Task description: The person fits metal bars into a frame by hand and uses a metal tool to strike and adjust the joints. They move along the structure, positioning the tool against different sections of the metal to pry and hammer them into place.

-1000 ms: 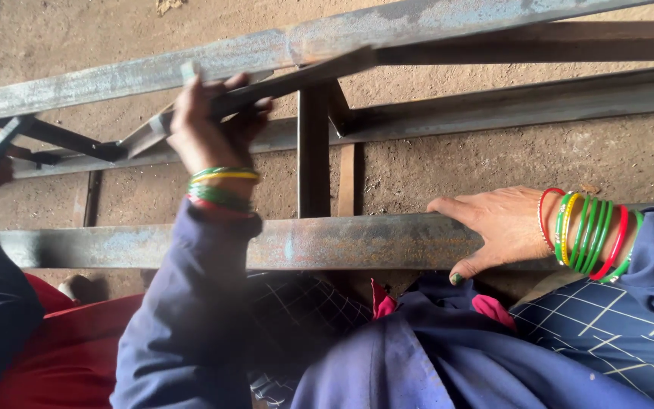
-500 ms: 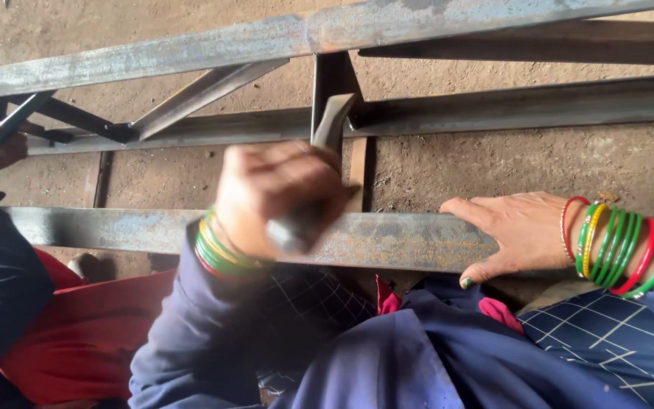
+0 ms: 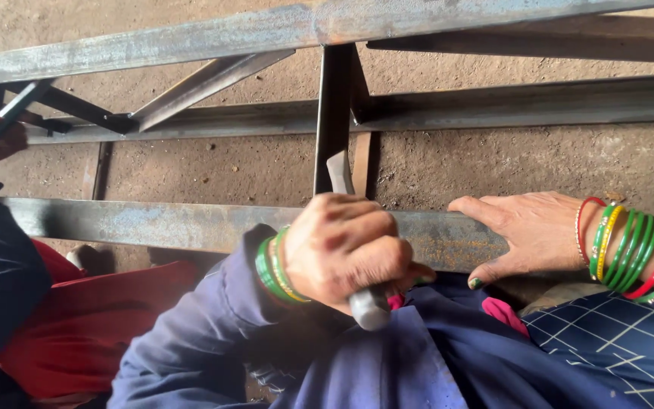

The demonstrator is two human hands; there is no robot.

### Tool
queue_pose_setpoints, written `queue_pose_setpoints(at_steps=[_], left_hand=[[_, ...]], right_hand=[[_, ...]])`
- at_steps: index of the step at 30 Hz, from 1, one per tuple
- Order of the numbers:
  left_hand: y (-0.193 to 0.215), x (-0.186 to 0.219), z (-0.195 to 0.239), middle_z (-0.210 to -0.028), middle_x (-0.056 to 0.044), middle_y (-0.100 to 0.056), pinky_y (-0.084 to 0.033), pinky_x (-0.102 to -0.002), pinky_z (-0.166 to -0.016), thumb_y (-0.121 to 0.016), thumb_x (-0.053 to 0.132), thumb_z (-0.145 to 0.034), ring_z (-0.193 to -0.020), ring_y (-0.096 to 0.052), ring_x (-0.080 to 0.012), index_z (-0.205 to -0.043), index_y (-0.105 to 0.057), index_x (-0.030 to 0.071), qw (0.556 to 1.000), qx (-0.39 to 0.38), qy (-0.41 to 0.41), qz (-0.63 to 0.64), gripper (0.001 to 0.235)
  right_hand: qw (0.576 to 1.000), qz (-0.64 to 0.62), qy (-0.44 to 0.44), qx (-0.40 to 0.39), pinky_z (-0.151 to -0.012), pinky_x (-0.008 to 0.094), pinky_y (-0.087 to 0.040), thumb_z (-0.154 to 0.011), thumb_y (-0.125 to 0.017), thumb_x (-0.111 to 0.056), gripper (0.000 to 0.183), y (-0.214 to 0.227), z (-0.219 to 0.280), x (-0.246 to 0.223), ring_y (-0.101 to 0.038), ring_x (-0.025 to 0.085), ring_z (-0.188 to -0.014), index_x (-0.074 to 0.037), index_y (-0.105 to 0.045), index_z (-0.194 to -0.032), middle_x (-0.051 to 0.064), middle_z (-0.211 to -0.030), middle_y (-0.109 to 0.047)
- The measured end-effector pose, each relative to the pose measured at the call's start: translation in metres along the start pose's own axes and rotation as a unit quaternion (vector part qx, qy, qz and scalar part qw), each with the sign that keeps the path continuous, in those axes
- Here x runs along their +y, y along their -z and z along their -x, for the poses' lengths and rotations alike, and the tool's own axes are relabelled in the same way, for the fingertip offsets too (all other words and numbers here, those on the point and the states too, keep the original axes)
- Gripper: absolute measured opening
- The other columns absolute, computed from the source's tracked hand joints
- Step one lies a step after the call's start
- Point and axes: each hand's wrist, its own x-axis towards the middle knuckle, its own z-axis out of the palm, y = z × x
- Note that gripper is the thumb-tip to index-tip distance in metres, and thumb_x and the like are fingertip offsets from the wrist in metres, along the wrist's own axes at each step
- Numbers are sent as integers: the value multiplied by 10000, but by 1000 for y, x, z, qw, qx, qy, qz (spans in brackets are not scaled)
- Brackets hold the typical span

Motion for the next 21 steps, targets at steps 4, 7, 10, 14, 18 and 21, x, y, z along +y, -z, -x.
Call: queue_pose_setpoints(at_steps=[4,7,10,14,18,21], left_hand=[[-1,-27,-2,-755,-64,-526,-461,-424,-542,-843,214,-869,-653,-588,-252,-881,-602,95,998,-44,-18,36,269],[-17,-79,22,-946,-77,-626,-563,-381,-708,-802,211,-919,-807,-656,-263,-1002,-627,71,997,-10,37,-71,238],[-36,-129,37,-942,-62,-671,-597,-344,-768,-710,178,-712,-863,-702,-250,-994,-681,106,971,-53,-1,-233,292],[-61,-104,33,-952,-13,-698,-613,-351,-888,-757,230,-802,-910,-720,-194,-950,-678,205,947,-103,-63,-297,170],[-46,-59,7,-754,-22,-638,-573,-397,-710,-794,280,-874,-732,-664,-206,-921,-690,123,980,-133,-32,-144,194],[-49,-78,19,-756,-33,-641,-556,-396,-665,-786,307,-861,-707,-654,-212,-956,-701,103,986,-109,-36,-120,241]], right_hand=[[1000,1,-1,18,-1001,470,-523,-673,-735,-731,1098,-8,-5,10,-632,326,-1210,-286,-280,-1567,64,-1361,-599],[1000,8,-22,-11,-1015,465,-527,-673,-721,-728,1093,-2,-4,6,-653,313,-1208,-288,-286,-1574,58,-1353,-616],[999,34,-17,-1,-1019,468,-524,-670,-713,-756,1093,-2,-5,7,-628,325,-1229,-249,-293,-1543,99,-1347,-602],[999,39,-20,8,-1019,463,-533,-683,-697,-750,1053,-2,-2,5,-634,340,-1216,-244,-315,-1523,101,-1343,-615],[1000,11,-8,6,-1012,471,-528,-665,-722,-741,1122,-6,-5,9,-650,334,-1207,-267,-282,-1581,96,-1345,-625],[1000,9,-1,9,-1003,469,-533,-658,-727,-742,1116,-5,-8,11,-650,336,-1204,-271,-296,-1574,91,-1354,-621]])
